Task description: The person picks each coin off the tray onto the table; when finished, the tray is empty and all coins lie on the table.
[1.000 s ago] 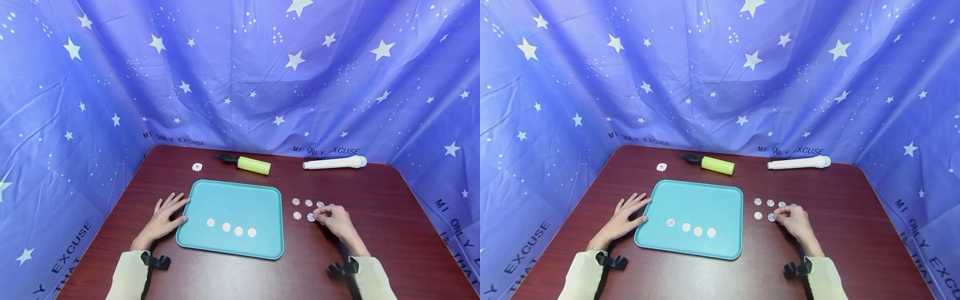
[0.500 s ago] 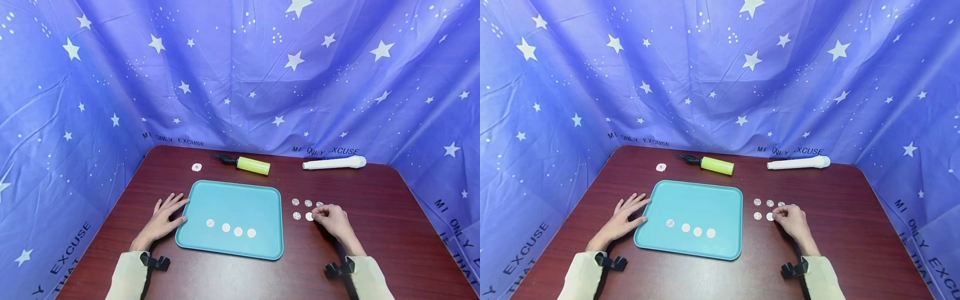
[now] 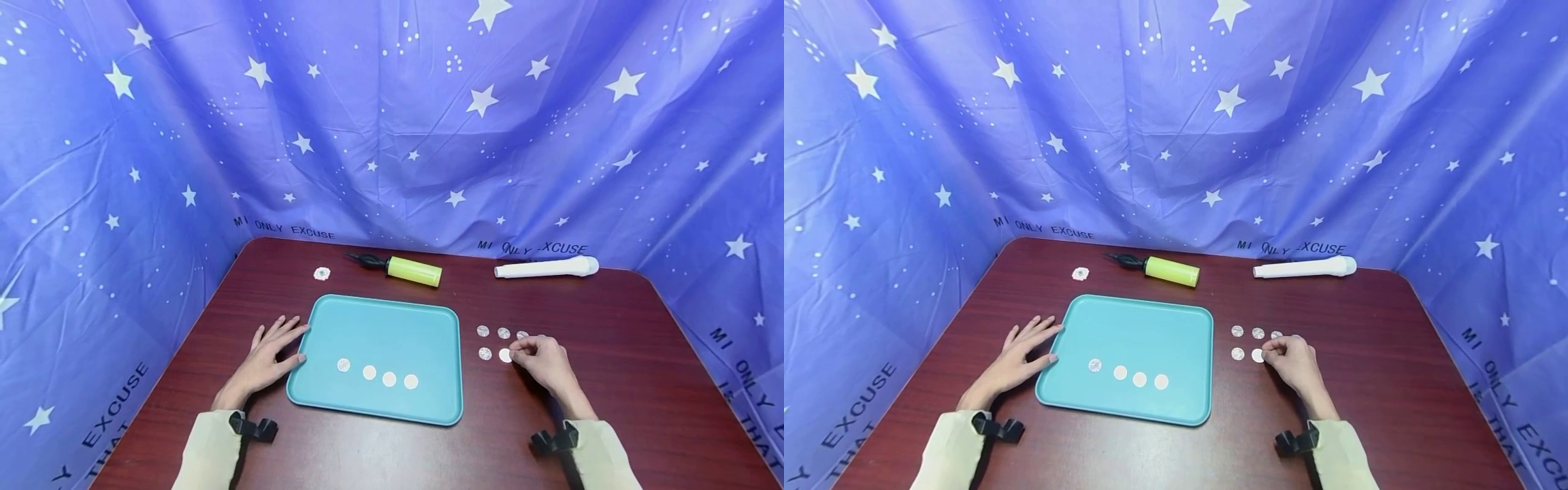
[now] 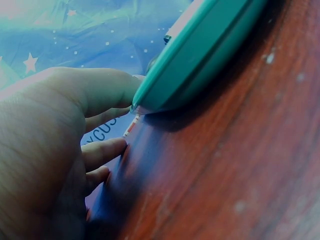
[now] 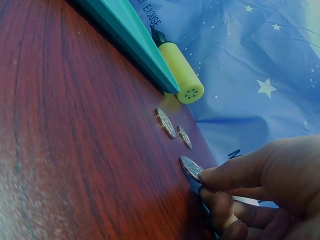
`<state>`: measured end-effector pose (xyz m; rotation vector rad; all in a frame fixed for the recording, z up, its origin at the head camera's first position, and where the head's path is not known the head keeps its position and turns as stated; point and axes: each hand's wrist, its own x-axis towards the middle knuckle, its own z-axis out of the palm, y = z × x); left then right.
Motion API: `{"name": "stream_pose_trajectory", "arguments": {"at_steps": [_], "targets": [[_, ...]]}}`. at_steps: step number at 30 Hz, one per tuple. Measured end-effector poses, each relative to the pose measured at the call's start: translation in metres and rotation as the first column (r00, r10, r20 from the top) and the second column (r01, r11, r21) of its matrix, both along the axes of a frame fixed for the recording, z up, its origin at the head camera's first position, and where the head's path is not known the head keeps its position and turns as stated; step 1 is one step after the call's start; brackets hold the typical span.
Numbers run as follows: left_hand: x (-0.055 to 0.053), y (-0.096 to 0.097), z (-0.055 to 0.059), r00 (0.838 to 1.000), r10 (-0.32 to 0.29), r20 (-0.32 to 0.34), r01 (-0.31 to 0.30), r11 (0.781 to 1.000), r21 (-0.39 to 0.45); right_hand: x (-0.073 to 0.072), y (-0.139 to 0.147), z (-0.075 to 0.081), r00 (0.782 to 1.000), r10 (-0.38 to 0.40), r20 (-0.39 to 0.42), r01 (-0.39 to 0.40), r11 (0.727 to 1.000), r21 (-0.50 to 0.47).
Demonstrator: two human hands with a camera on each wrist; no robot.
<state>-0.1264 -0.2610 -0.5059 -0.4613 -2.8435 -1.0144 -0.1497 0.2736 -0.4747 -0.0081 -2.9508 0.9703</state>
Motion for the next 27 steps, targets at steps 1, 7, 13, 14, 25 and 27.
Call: {"name": "stream_pose_trajectory", "arguments": {"at_steps": [1, 7, 13, 14, 25, 27], "targets": [[0.0, 0.0, 0.0, 1.0, 0.001, 0.001, -0.001, 1.0, -0.003, 0.0, 0.0, 0.0, 1.0, 0.001, -0.002, -0.001, 1.0, 0.004], [0.001, -0.001, 0.0, 1.0, 0.006, 0.002, -0.006, 1.0, -0.005, 0.001, -0.001, 0.0, 1.0, 0.008, -0.011, -0.007, 1.0, 0.012], [0.001, -0.002, 0.0, 1.0, 0.007, 0.0, -0.007, 1.0, -0.007, 0.0, -0.001, 0.0, 1.0, 0.004, -0.016, -0.004, 1.0, 0.02], [0.001, -0.002, 0.0, 1.0, 0.007, 0.0, -0.007, 1.0, -0.007, 0.0, -0.001, 0.0, 1.0, 0.003, -0.017, -0.003, 1.0, 0.021], [-0.001, 0.0, 0.001, 1.0, 0.001, -0.005, -0.001, 1.0, -0.006, 0.002, -0.003, 0.012, 0.999, -0.036, 0.004, 0.036, 0.998, -0.059], [-0.001, 0.0, 0.001, 1.0, 0.004, -0.003, -0.004, 1.0, -0.007, 0.003, -0.006, 0.016, 1.0, -0.027, -0.004, 0.027, 0.997, -0.079]]}}
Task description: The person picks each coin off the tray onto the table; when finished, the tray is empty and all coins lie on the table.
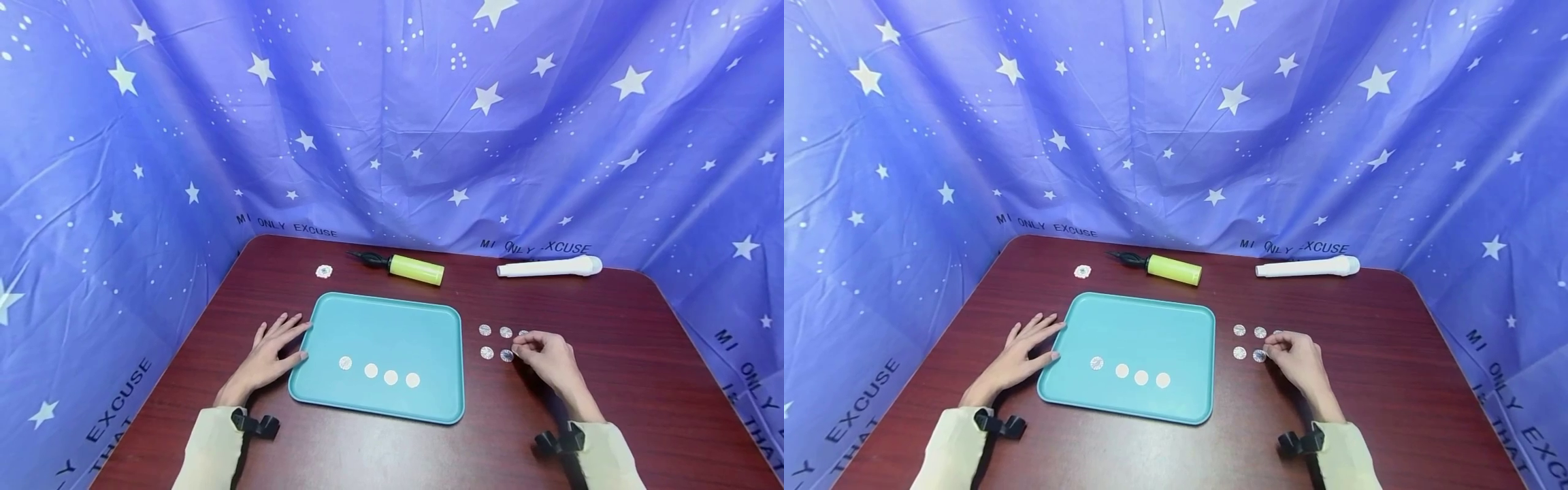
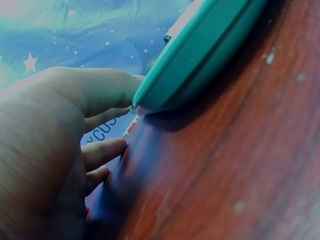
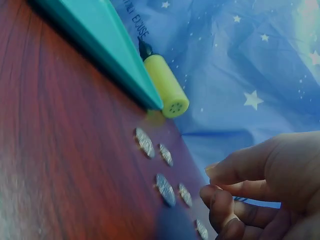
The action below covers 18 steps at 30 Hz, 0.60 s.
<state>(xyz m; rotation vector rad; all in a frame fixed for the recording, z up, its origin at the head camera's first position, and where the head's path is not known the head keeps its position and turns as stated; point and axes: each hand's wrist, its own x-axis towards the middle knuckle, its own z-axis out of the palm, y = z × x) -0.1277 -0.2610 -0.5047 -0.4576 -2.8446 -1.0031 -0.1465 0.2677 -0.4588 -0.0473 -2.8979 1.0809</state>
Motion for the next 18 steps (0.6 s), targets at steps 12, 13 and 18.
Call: {"name": "stream_pose_trajectory", "arguments": {"at_steps": [12, 13, 18], "targets": [[0.0, 0.0, -0.001, 1.0, -0.001, 0.004, 0.001, 1.0, -0.004, 0.01, -0.026, 0.02, 0.997, 0.068, -0.035, -0.07, 0.995, -0.071], [0.001, 0.0, -0.001, 1.0, -0.001, 0.004, 0.001, 1.0, -0.004, 0.01, -0.029, 0.021, 0.996, 0.076, -0.048, -0.08, 0.994, -0.079], [0.0, 0.0, -0.001, 1.0, -0.001, 0.007, 0.001, 1.0, -0.011, 0.012, -0.046, 0.021, 0.987, 0.135, -0.087, -0.143, 0.985, -0.099]]}}
